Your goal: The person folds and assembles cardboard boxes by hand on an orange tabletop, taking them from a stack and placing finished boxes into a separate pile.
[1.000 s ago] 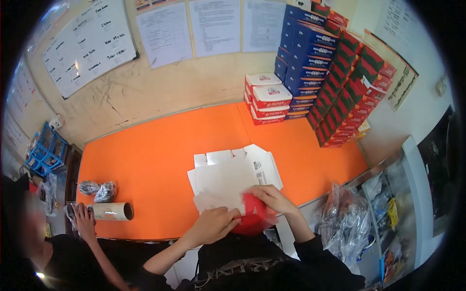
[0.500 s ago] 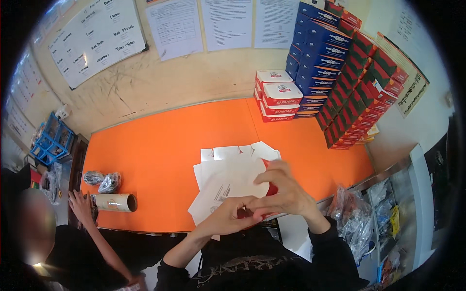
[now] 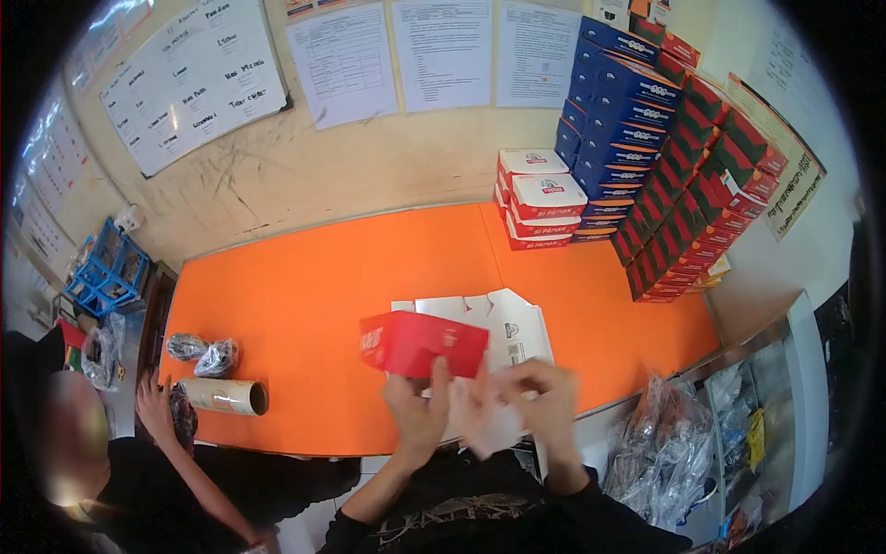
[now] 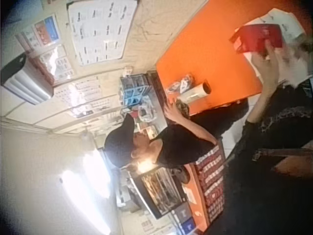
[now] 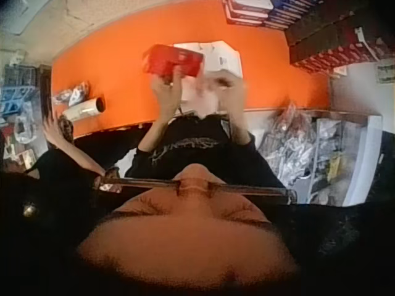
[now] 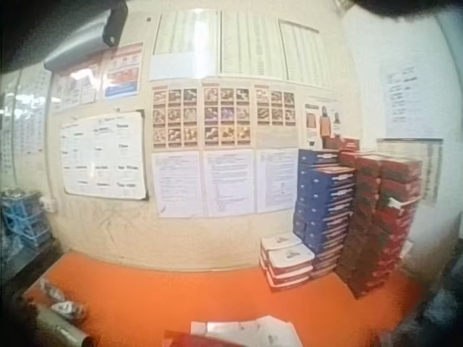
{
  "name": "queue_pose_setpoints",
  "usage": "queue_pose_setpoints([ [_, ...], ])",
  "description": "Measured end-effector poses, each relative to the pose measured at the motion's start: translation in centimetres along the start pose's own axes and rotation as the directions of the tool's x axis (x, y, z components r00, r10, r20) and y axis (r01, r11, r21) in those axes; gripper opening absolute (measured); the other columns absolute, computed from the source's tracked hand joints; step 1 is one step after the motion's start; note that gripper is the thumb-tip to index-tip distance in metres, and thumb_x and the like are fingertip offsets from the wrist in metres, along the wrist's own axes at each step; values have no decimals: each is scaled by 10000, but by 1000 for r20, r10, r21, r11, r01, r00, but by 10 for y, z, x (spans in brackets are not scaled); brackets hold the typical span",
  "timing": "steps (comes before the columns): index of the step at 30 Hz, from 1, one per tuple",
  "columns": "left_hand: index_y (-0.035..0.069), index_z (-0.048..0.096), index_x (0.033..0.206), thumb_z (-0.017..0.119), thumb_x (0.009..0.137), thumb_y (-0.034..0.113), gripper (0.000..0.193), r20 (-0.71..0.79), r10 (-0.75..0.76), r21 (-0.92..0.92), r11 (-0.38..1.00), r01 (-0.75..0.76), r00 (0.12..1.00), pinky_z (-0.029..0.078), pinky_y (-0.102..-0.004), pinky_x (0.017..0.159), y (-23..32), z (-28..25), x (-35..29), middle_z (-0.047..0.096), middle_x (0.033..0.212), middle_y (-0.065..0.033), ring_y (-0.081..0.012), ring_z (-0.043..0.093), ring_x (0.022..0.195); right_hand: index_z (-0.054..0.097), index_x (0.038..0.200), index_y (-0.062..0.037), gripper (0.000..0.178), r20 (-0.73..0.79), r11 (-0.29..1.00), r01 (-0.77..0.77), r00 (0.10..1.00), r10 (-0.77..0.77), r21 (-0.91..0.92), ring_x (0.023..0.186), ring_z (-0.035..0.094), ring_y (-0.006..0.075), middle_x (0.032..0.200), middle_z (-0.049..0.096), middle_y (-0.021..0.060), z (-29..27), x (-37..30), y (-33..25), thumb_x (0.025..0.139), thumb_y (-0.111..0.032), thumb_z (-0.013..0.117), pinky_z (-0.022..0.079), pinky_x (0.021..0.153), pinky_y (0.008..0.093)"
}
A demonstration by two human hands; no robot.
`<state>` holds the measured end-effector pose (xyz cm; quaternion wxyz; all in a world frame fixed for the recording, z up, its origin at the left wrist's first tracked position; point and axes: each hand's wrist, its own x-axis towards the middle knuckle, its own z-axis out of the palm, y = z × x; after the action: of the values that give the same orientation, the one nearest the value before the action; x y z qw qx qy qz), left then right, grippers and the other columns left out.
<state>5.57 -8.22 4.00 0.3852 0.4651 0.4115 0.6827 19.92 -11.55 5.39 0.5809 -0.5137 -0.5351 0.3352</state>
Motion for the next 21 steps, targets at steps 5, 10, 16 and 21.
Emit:
queue_pose_setpoints([
  [5,-48,562,966,607,812,-23,162,248,19,301,949,-96,969,494,-255,541,-6,-24,-13,638,763,-114,-135,615,567,650,766,12,60,352,910,215,932,-83,-354,606,610,119,716,631,79,11,-8,-9,717,20,685,470,525,240],
  [10,-53,506,1106,588,836,-30,284,329,-261,95,965,243,908,505,-280,758,3,-24,-15,602,1028,-117,-165,608,897,640,795,-12,165,356,1000,17,934,-20,10,744,645,175,842,669,113,-6,7,1,677,-31,754,491,689,276],
  [16,13,531,1143,579,873,73,280,551,-390,-63,862,504,737,426,-319,897,-6,-27,-15,608,1063,-69,-159,562,1005,497,733,-69,300,692,933,277,721,-43,-230,997,581,284,1109,572,133,-31,64,-10,626,-143,767,460,822,340],
  [21,63,462,1255,721,761,214,578,908,378,-416,868,-270,-183,265,-387,1055,41,-69,70,428,1330,-154,-294,386,1260,549,715,-77,186,806,943,330,571,-156,-51,949,584,268,1118,574,107,-68,77,-26,665,-129,721,464,807,322],
])
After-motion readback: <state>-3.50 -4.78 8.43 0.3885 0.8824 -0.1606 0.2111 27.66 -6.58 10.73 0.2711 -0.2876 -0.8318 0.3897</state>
